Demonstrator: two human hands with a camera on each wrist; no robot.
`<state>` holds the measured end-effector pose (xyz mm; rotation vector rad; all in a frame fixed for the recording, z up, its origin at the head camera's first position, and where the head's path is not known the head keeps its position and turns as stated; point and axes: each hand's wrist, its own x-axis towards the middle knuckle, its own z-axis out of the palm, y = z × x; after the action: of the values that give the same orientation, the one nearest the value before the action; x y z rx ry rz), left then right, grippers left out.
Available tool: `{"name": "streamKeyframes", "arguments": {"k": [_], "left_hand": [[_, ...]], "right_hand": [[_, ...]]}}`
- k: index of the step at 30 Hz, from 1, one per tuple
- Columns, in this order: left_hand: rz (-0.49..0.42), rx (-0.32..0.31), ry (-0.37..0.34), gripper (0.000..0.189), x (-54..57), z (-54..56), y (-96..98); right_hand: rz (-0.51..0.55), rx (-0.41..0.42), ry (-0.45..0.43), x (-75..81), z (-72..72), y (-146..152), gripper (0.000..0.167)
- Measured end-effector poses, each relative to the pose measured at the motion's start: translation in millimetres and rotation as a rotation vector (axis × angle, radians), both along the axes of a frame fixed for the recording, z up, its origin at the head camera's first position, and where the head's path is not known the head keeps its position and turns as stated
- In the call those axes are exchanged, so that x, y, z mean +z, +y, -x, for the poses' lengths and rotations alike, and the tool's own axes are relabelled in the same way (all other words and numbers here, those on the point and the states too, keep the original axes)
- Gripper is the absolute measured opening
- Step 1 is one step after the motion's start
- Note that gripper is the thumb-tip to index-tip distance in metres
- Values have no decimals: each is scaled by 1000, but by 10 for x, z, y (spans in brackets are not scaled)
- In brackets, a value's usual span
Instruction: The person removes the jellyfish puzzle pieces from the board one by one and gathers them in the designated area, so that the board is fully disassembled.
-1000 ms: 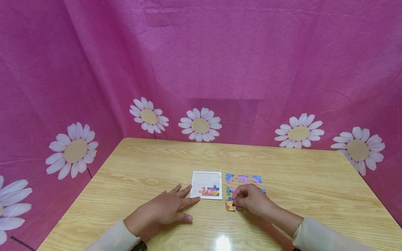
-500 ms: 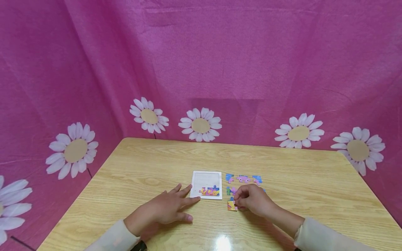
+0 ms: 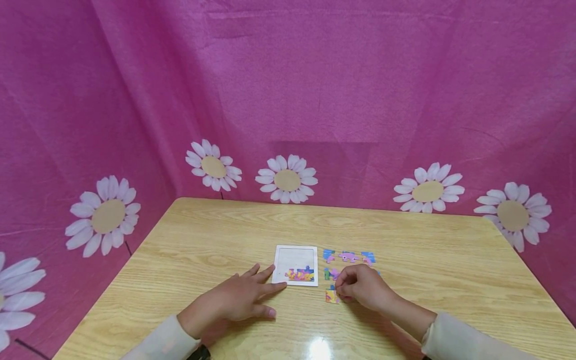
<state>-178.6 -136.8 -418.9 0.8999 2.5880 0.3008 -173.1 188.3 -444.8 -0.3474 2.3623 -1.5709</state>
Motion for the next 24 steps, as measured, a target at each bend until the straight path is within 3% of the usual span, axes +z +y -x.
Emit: {"name": "streamKeyframes", "arguments": {"k": [13, 24], "left_hand": [[5, 1, 17, 64, -9, 7, 7], [32, 12, 15, 64, 32, 31, 31]], "right_hand": [[37, 21, -1, 12, 49, -60, 6], [16, 59, 67, 89, 165, -264, 2]]}}
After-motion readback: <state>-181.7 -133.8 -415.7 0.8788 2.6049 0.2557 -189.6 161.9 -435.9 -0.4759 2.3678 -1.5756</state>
